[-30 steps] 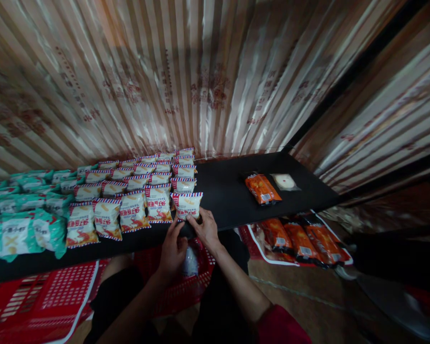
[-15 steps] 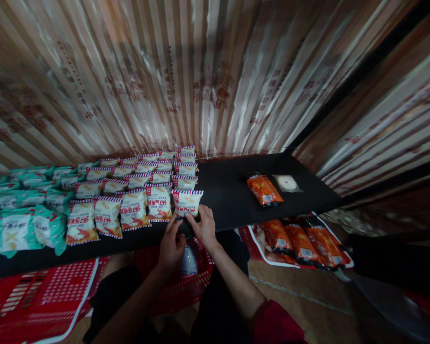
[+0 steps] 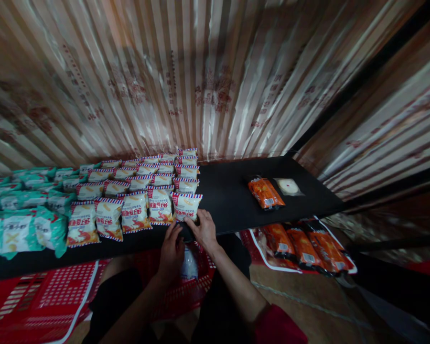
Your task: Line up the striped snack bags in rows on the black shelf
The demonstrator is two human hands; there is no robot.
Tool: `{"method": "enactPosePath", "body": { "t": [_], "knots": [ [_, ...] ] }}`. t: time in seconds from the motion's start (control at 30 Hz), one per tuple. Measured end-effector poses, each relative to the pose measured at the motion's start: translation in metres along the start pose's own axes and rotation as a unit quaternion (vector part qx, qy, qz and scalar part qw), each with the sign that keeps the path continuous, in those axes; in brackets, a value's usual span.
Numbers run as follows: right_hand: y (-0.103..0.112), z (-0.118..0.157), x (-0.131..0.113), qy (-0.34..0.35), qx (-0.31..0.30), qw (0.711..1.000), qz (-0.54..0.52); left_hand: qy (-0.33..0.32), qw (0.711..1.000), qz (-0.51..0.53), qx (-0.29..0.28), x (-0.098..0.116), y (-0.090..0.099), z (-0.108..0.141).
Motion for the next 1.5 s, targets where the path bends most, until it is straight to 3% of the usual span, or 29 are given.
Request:
{"method": "enactPosePath", "body": {
  "t": [0.23, 0.5, 0.7, 0.9, 1.2, 1.33, 1.5],
  "knots": [
    [0.004, -0.001, -0.002, -0.01, -0.018, 1.0, 0.009, -0.015, 1.0, -0.021, 0.001, 0.003, 0.003, 0.0],
    [0.01, 0.007, -0.002, -0.006, 0.034, 0.997, -0.066, -0.18, 0.98, -0.073, 0.053, 0.019, 0.017, -0.006],
    [0.021, 0.001, 0.01, -0.053, 0.068, 0.99, -0.113, -0.315, 0.935, -0.161, 0.009, 0.014, 0.015, -0.022],
    [0.017, -0.045, 0.033, -0.091, 0.082, 0.986, -0.11, -0.399, 0.902, -0.163, 0.001, 0.003, 0.006, -0.051],
    [-0.027, -0.141, 0.057, -0.117, 0.016, 0.988, -0.102, -0.4, 0.898, -0.185, -0.008, 0.001, 0.003, -0.057],
    [-0.045, -0.159, 0.061, -0.108, -0.017, 0.988, -0.108, -0.405, 0.893, -0.195, 0.002, 0.004, 0.001, -0.057],
    [-0.06, -0.161, 0.063, -0.114, -0.026, 0.988, -0.106, -0.417, 0.886, -0.204, 0.0, 0.006, 0.0, -0.059]
  ]
}}
Point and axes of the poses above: each hand's wrist, its own z-axis away from the middle knuckle, its own y-axis out of the back of the hand, x = y × z, the point moved 1 cm from there along -z, towards the middle knuckle, and after that the axes turned 13 degrees about x, right-handed, at the moved point
